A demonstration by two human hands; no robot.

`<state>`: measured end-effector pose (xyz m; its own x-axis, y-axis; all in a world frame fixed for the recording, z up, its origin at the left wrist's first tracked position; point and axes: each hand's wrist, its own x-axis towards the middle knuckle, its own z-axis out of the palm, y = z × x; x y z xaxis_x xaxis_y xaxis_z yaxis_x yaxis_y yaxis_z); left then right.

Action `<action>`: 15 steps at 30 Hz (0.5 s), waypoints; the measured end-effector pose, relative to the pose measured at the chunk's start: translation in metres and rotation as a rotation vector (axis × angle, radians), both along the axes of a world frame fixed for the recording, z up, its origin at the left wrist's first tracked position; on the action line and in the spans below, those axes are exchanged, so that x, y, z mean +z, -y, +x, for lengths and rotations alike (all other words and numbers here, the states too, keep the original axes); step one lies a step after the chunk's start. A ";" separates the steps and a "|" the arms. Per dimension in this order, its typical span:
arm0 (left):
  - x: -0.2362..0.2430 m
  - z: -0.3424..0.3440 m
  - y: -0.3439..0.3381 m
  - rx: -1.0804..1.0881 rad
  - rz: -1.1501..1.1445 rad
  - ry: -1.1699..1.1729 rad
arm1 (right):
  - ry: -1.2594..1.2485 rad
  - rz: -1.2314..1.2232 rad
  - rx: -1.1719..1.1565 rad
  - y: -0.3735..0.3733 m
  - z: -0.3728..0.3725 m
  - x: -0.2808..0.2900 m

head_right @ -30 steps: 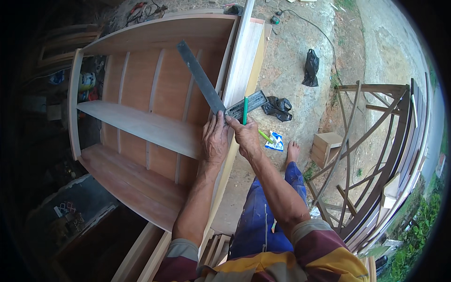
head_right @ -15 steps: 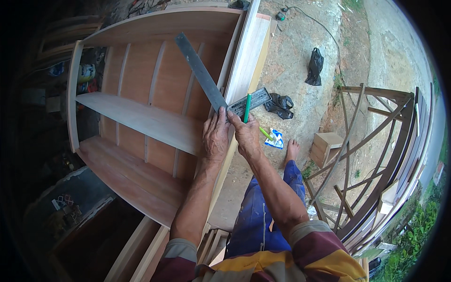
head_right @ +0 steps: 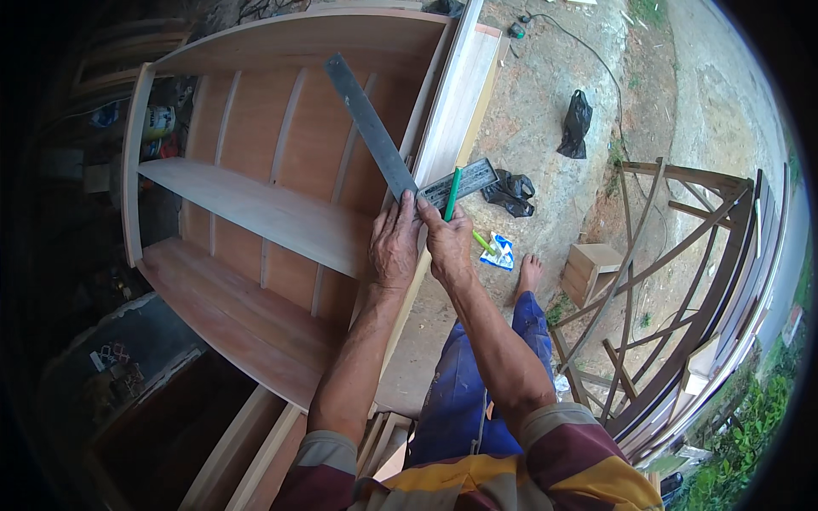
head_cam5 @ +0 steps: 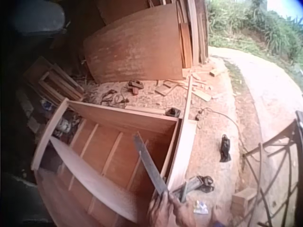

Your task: The person assembles a wooden boat by fitting white trim pieces along the gunwales. They use a hammer to nail the trim, a square and pencil to mark measurements, and a hand saw to cut a wooden support piece. The person then hammers the cut piece into place inside the boat.

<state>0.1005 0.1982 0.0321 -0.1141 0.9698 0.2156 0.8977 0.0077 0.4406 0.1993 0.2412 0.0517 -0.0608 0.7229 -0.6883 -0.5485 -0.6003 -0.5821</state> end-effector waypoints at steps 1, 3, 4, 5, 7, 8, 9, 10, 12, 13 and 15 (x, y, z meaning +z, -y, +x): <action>0.001 0.000 0.000 0.004 -0.005 0.003 | 0.008 0.003 0.006 0.000 0.000 0.000; 0.001 -0.001 0.000 0.003 0.009 0.008 | 0.020 0.004 0.018 -0.001 0.001 0.002; 0.001 0.000 -0.001 0.002 0.017 0.011 | 0.024 0.002 0.026 -0.001 0.001 0.003; 0.002 0.000 -0.001 0.003 0.012 0.011 | 0.029 -0.002 0.035 -0.002 0.002 0.004; 0.002 -0.001 0.000 0.003 0.000 0.010 | 0.042 -0.014 0.053 -0.002 0.003 0.003; 0.002 -0.001 0.000 0.006 -0.006 0.011 | 0.050 -0.018 0.061 -0.002 0.003 0.003; 0.002 0.000 0.000 0.009 -0.012 0.012 | 0.061 -0.021 0.066 -0.002 0.004 0.001; 0.001 0.000 0.000 0.012 -0.020 0.013 | 0.063 -0.019 0.065 -0.001 0.004 0.002; 0.000 -0.001 0.001 0.020 -0.022 0.006 | 0.056 -0.009 0.058 -0.001 0.002 0.003; 0.000 -0.001 0.000 0.023 -0.022 0.003 | 0.052 -0.003 0.055 -0.002 0.002 0.003; 0.000 0.000 0.000 0.021 -0.013 0.010 | 0.048 0.002 0.054 -0.001 0.003 0.000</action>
<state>0.1005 0.1983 0.0325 -0.1368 0.9698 0.2021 0.8930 0.0324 0.4490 0.2025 0.2419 0.0519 -0.0668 0.7206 -0.6902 -0.4866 -0.6274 -0.6079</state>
